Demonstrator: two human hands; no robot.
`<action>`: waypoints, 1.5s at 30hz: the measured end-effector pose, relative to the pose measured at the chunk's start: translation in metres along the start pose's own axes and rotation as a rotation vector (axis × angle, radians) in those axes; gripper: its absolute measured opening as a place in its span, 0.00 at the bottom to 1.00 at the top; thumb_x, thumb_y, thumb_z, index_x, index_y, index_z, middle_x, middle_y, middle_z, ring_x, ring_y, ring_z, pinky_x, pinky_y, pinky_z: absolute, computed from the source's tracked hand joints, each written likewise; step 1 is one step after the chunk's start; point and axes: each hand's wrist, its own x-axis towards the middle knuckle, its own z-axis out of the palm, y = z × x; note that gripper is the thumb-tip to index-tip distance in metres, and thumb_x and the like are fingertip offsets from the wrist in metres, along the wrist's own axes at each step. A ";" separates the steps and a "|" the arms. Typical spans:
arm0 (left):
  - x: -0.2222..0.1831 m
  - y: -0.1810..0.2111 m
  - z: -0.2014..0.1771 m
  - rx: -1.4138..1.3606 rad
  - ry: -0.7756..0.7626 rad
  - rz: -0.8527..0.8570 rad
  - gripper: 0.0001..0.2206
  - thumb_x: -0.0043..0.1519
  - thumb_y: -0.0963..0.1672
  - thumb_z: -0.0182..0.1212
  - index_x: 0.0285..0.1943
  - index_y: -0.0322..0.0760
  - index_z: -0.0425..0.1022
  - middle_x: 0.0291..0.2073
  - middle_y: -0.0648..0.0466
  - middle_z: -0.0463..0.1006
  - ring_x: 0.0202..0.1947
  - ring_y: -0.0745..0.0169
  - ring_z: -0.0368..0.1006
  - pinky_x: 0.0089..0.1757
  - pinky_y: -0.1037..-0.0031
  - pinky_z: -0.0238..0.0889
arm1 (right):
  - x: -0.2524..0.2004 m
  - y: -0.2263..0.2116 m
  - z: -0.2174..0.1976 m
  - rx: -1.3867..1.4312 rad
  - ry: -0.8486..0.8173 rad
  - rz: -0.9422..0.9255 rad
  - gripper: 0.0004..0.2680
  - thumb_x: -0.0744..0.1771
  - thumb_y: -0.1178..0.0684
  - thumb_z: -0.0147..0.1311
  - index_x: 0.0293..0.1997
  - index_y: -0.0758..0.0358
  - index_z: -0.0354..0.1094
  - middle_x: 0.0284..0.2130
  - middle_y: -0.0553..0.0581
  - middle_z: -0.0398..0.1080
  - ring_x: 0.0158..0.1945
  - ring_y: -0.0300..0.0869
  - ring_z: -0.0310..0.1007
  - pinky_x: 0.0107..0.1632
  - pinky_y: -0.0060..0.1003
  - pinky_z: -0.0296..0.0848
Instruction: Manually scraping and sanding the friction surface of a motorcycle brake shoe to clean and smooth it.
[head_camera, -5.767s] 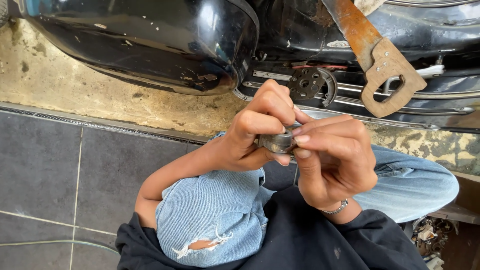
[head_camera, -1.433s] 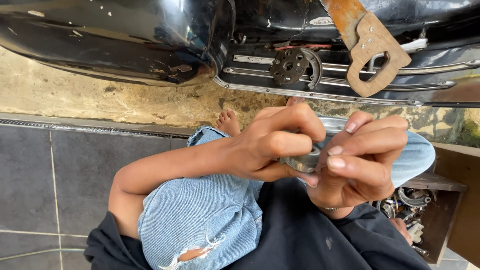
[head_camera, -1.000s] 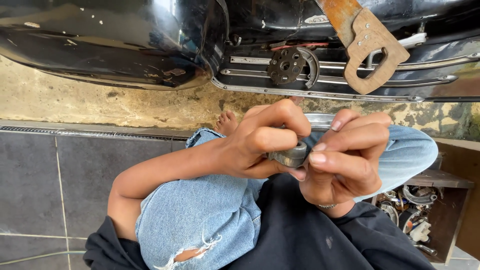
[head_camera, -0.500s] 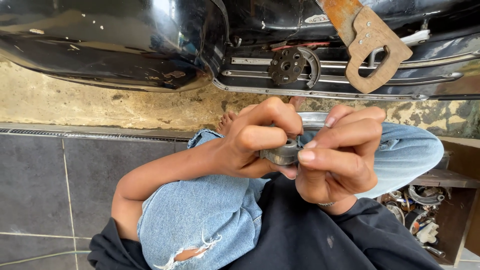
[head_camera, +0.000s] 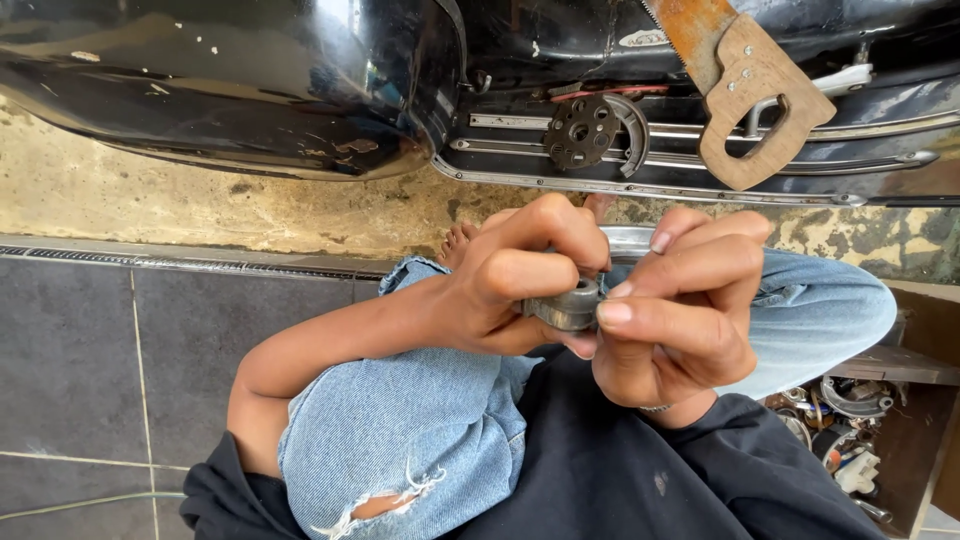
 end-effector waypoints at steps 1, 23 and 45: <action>-0.001 0.000 0.000 0.008 -0.004 -0.002 0.17 0.65 0.46 0.66 0.53 0.42 0.60 0.44 0.50 0.71 0.34 0.59 0.69 0.36 0.67 0.67 | -0.002 -0.001 -0.001 0.007 -0.007 0.015 0.02 0.69 0.51 0.52 0.40 0.45 0.65 0.36 0.44 0.64 0.45 0.39 0.53 0.55 0.38 0.63; 0.003 0.001 -0.002 0.007 -0.015 -0.003 0.16 0.65 0.47 0.65 0.51 0.40 0.61 0.43 0.50 0.72 0.35 0.56 0.70 0.38 0.65 0.69 | 0.001 -0.005 -0.009 -0.052 -0.037 0.033 0.02 0.68 0.53 0.54 0.38 0.45 0.68 0.36 0.43 0.64 0.45 0.39 0.53 0.55 0.37 0.62; -0.003 -0.003 -0.001 0.107 0.071 0.012 0.17 0.61 0.46 0.70 0.49 0.38 0.65 0.44 0.49 0.75 0.31 0.59 0.73 0.33 0.68 0.69 | 0.000 -0.006 -0.005 -0.116 -0.012 0.015 0.02 0.66 0.54 0.56 0.37 0.48 0.70 0.35 0.45 0.65 0.45 0.40 0.53 0.52 0.39 0.61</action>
